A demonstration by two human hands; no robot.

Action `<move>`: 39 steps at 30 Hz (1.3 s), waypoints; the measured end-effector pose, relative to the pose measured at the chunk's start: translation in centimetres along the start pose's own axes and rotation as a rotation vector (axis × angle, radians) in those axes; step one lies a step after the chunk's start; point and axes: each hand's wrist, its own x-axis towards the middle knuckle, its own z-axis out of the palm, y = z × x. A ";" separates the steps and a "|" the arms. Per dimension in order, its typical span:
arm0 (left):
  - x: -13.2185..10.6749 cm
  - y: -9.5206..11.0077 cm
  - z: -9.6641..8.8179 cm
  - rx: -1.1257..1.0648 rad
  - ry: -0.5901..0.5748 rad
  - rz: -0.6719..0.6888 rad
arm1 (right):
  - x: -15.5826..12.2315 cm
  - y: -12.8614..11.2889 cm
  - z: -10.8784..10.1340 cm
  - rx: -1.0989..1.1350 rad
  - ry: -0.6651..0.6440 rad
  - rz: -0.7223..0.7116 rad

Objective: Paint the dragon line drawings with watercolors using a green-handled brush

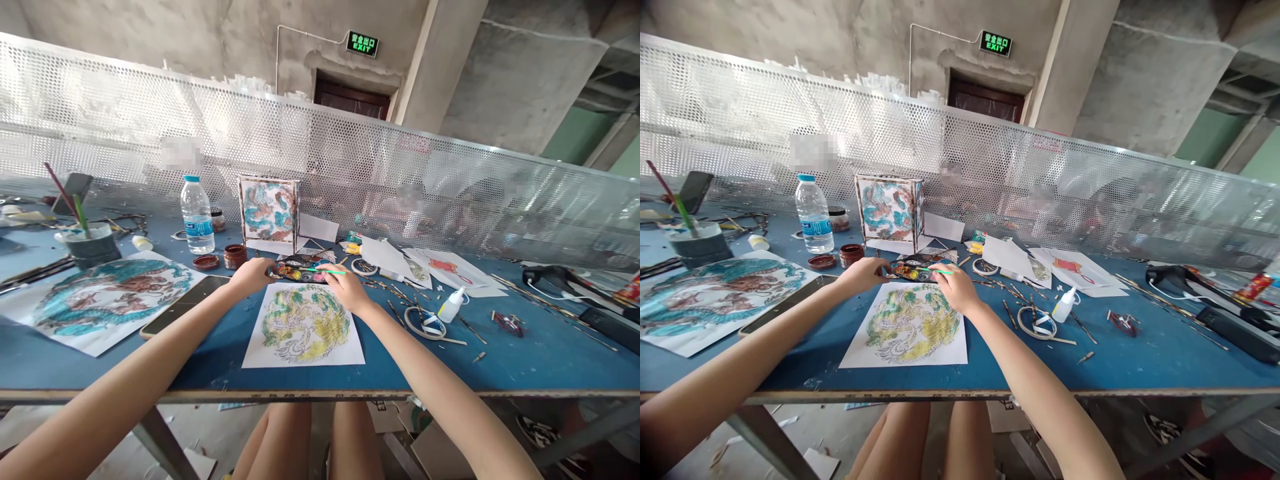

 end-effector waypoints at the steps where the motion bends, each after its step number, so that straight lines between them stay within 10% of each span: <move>1: 0.0 0.0 0.2 0.032 -0.015 -0.001 | 0.0 -0.1 -0.2 0.063 0.030 0.007; 10: -0.1 0.4 1.0 0.161 -0.074 0.011 | -0.1 -1.1 -0.3 0.704 0.013 0.070; 39: 0.4 -0.3 1.5 0.167 -0.079 0.043 | -1.2 -3.9 0.6 0.617 -0.212 -0.061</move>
